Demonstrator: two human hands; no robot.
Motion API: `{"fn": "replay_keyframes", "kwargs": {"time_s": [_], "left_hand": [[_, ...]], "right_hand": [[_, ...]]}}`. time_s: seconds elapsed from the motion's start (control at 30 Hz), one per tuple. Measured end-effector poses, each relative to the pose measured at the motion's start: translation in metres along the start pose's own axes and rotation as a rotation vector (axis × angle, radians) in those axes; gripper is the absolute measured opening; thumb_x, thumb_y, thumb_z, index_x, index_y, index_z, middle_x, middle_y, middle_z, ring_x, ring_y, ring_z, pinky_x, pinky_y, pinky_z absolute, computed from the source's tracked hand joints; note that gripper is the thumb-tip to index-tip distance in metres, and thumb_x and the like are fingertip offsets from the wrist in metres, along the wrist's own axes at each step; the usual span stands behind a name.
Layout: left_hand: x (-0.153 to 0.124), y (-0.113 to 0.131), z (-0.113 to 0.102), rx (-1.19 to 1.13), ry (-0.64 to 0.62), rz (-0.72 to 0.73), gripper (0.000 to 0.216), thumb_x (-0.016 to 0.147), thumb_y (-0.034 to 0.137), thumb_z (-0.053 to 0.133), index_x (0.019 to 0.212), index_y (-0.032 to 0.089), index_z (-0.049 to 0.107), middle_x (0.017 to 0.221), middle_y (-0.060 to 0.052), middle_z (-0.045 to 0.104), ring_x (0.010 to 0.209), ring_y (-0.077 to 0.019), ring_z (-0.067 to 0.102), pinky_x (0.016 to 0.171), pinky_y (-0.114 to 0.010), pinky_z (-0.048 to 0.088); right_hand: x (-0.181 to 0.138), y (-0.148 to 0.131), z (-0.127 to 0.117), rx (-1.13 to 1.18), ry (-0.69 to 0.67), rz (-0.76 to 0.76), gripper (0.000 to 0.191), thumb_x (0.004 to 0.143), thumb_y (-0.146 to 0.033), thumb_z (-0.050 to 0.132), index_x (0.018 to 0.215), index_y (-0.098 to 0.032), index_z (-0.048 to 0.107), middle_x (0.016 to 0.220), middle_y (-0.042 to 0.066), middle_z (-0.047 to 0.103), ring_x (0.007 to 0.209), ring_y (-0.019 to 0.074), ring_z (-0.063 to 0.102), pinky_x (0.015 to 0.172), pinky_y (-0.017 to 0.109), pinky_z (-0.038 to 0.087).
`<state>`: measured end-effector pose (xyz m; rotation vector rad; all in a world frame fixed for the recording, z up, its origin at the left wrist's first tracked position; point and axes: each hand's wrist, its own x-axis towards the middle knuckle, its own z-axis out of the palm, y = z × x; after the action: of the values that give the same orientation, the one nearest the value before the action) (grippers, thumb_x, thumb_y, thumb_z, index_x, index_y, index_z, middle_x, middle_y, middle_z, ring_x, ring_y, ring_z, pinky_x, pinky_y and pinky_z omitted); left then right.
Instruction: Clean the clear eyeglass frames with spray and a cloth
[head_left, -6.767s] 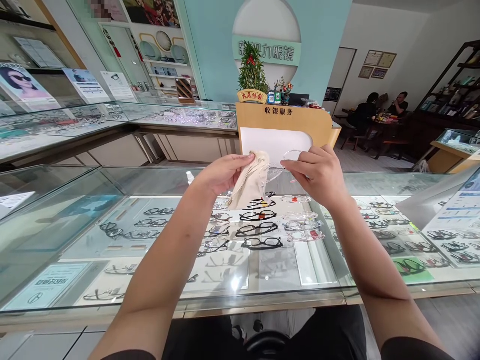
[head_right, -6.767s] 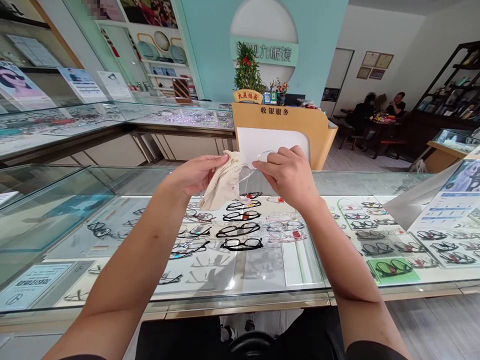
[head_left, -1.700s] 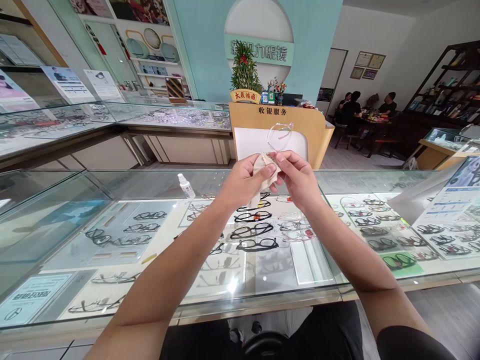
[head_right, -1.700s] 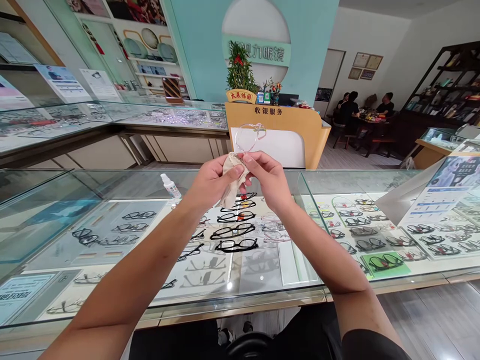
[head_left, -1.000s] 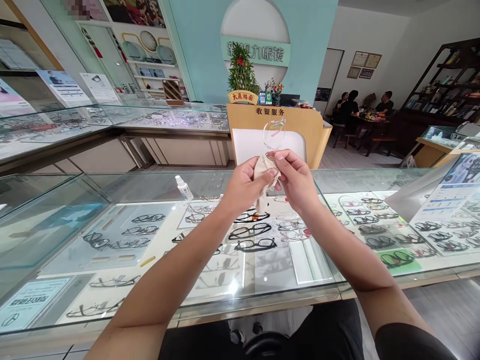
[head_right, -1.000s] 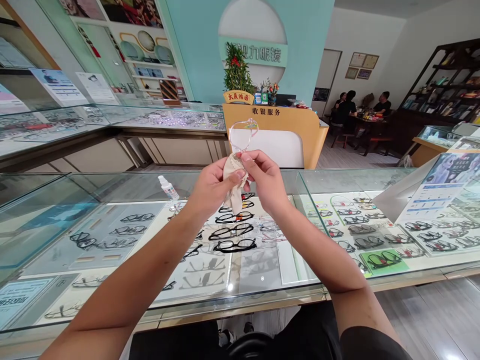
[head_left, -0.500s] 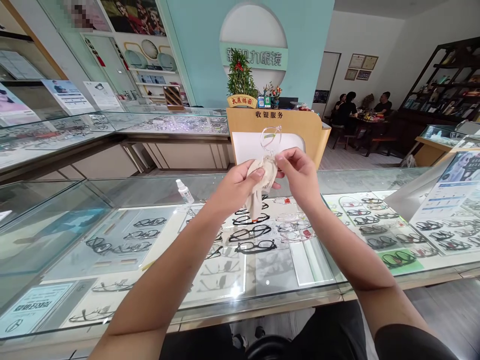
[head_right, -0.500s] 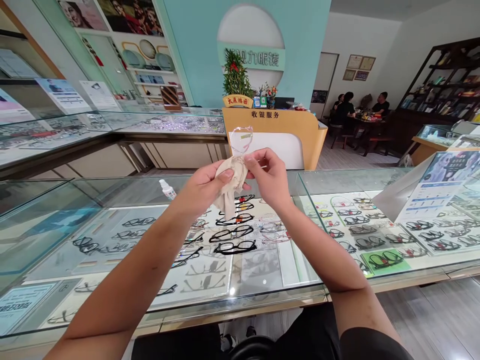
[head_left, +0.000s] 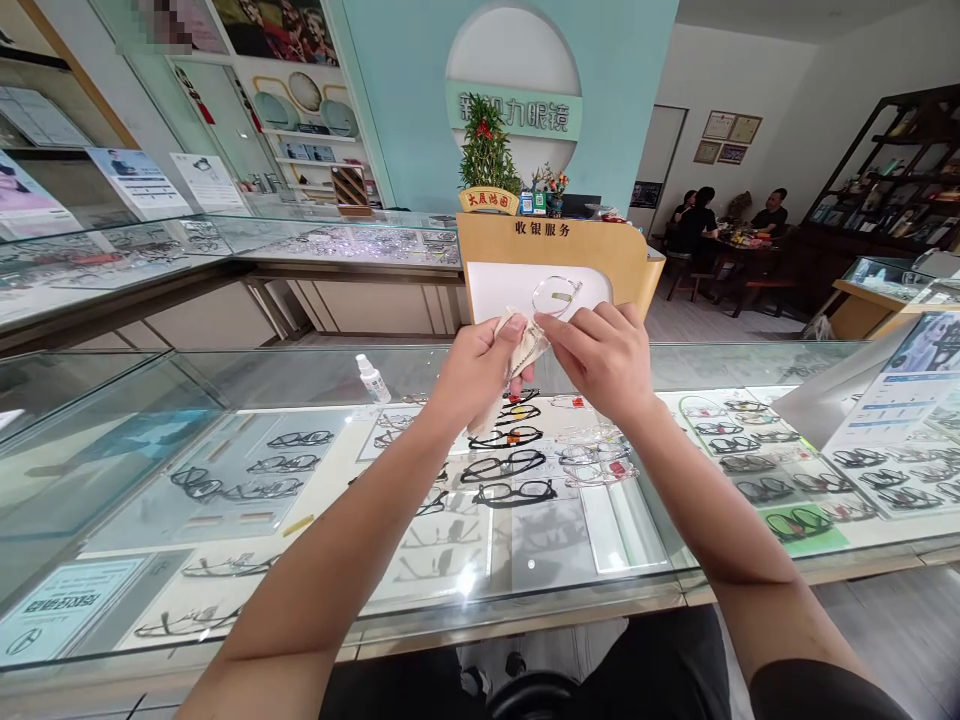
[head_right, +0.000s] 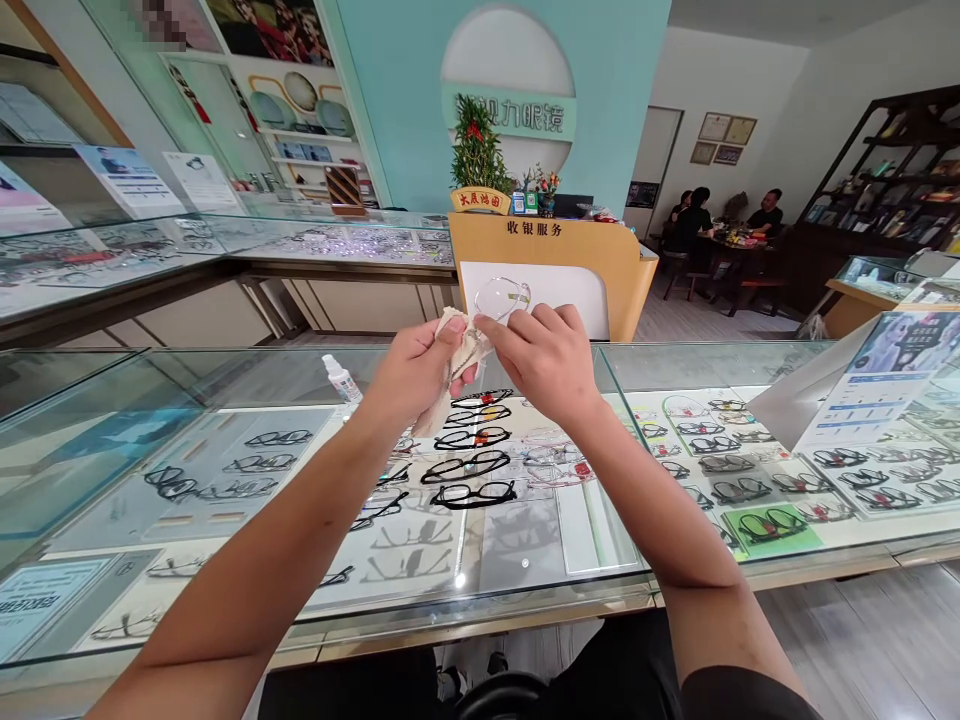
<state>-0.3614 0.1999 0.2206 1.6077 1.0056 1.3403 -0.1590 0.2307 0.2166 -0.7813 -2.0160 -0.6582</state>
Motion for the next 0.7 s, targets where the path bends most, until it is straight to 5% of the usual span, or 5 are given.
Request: {"fn": "replay_keyframes", "kwargs": {"time_s": [0.2,0.43,0.53,0.7], "left_hand": [[0.010,-0.002,-0.019,-0.209,-0.216,-0.217,0.056,0.094,0.072,0.081,0.097,0.016,0.076,0.080,-0.010,0.081,0.067,-0.0222,0.076,0.066,-0.033,0.061],[0.026,-0.012,-0.034,-0.458,-0.077,-0.214,0.043,0.099,0.052,0.083,0.112,0.011,0.080,0.104,-0.018,0.086,0.085,-0.0280,0.082,0.065,-0.034,0.064],[0.030,-0.018,-0.033,-0.514,-0.019,-0.132,0.041,0.097,0.050,0.085,0.112,0.011,0.081,0.115,-0.020,0.086,0.102,-0.0315,0.084,0.081,-0.038,0.068],[0.032,-0.028,-0.025,-0.546,0.026,0.020,0.039,0.096,0.050,0.087,0.117,0.017,0.083,0.121,-0.015,0.086,0.119,-0.0316,0.081,0.099,-0.041,0.068]], "right_hand": [[-0.004,0.011,0.005,-0.155,0.038,-0.090,0.026,0.116,-0.026,0.058,0.125,-0.036,0.080,0.079,0.000,0.066,0.079,0.0203,0.050,0.081,0.041,0.030],[-0.001,0.023,-0.003,-0.052,0.163,0.116,0.025,0.113,-0.032,0.060,0.111,-0.032,0.085,0.070,0.000,0.061,0.074,0.0192,0.050,0.080,0.043,0.029],[0.002,0.018,-0.010,0.228,0.204,0.368,0.022,0.106,-0.036,0.066,0.100,-0.027,0.085,0.068,-0.001,0.057,0.070,0.0176,0.051,0.078,0.041,0.034],[0.008,0.005,-0.011,0.897,0.002,0.789,0.021,0.090,-0.043,0.081,0.088,-0.023,0.084,0.065,-0.003,0.053,0.065,0.0142,0.042,0.067,0.035,0.033]]}}
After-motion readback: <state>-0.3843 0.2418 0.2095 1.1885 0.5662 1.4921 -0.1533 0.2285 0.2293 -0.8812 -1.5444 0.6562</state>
